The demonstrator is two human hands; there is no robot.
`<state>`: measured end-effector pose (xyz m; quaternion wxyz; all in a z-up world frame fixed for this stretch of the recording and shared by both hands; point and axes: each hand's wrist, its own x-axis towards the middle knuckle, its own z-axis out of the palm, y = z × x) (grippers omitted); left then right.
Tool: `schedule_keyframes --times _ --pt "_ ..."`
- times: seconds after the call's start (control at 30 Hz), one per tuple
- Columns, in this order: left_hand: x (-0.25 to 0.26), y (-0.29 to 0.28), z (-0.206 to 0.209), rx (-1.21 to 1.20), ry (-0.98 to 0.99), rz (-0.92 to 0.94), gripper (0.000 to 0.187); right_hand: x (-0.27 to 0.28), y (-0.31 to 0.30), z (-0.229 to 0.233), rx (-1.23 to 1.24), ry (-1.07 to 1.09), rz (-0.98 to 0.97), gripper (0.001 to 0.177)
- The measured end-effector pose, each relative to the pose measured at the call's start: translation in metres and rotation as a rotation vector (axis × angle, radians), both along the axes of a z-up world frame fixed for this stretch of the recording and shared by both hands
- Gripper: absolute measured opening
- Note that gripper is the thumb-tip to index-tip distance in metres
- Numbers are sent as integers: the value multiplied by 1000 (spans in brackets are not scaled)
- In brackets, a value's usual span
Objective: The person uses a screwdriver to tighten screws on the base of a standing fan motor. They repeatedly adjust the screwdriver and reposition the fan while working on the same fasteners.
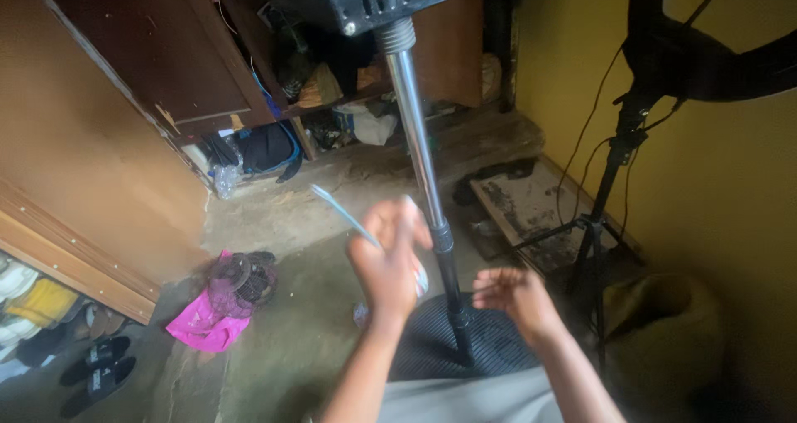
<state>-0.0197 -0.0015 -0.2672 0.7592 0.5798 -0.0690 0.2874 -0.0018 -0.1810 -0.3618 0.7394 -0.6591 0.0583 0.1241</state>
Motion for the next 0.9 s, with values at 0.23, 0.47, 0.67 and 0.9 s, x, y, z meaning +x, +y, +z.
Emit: schedule_keyframes --times 0.23,0.47,0.67,0.9 --pt "-43 -18 -57 76 486 -425 24 -42 3 2 -85 -640 80 77" --pt "-42 -17 -65 -170 594 -634 26 -51 4 29 -262 -1050 155 85" --pt "-31 -12 -74 -347 587 -718 22 -45 -3 36 -376 -1191 263 90" --pt "-24 -13 -87 -447 612 -693 18 -47 -5 47 -420 -1176 365 83"
